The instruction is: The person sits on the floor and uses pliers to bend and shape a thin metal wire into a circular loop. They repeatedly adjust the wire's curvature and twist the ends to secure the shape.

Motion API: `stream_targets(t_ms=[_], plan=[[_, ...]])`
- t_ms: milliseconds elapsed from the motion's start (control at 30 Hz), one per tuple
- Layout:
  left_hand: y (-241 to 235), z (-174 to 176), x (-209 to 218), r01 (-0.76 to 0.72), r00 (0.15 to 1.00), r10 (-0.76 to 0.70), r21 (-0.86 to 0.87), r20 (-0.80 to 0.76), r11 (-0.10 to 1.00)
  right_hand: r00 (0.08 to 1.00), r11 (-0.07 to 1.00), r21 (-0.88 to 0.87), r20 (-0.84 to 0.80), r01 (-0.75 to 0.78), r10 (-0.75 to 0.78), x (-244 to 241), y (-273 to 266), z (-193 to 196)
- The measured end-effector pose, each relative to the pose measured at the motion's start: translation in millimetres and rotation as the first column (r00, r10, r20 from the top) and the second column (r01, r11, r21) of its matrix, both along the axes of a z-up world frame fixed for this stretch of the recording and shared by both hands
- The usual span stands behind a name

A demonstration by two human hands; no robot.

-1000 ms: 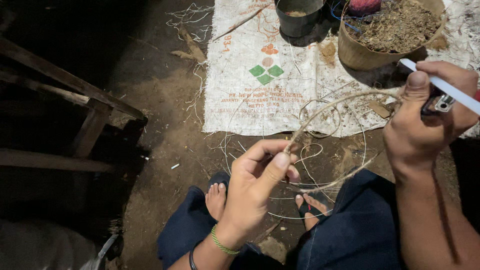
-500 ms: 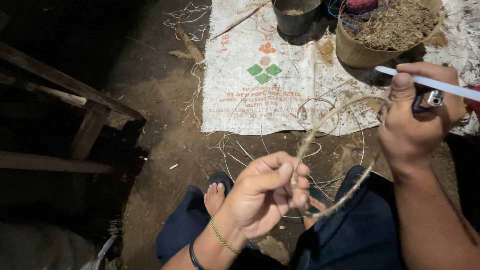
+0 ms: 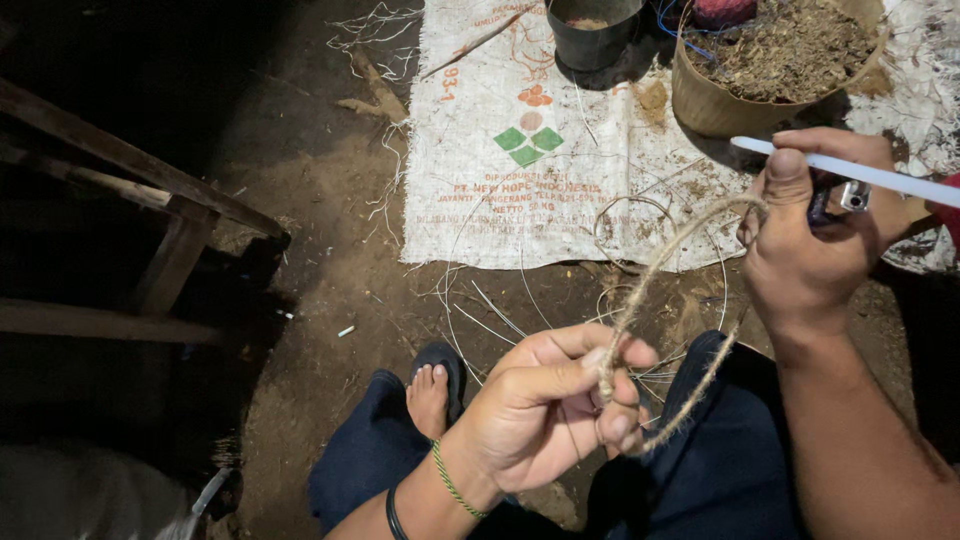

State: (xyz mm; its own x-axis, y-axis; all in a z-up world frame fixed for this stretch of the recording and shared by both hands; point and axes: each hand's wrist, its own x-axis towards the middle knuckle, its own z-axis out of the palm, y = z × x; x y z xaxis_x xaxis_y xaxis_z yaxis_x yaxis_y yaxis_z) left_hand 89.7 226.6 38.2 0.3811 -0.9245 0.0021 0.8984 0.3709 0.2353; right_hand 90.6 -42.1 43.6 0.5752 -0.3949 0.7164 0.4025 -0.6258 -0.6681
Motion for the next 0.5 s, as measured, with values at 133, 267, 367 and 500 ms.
stream_targets(t_ms=[133,267,367,500], plan=[[-3,5,6,-0.123,0.992,0.123,0.03,-0.004,0.992,1.0,0.983,0.184,-0.03,0.002,0.004,0,0,4],[-1,5,15,-0.308,0.949,0.292,0.157,0.118,0.938,0.997,0.997,0.06,-0.046,0.057,-0.054,1,-2,8],[0,2,20,-0.31,0.95,0.296,0.189,0.098,0.932,0.994,0.993,0.087,-0.088,0.076,-0.069,2,-1,7],[-1,-2,13,-0.134,0.991,0.134,0.021,0.003,0.991,0.996,0.995,0.087,-0.08,0.042,-0.035,4,3,3]])
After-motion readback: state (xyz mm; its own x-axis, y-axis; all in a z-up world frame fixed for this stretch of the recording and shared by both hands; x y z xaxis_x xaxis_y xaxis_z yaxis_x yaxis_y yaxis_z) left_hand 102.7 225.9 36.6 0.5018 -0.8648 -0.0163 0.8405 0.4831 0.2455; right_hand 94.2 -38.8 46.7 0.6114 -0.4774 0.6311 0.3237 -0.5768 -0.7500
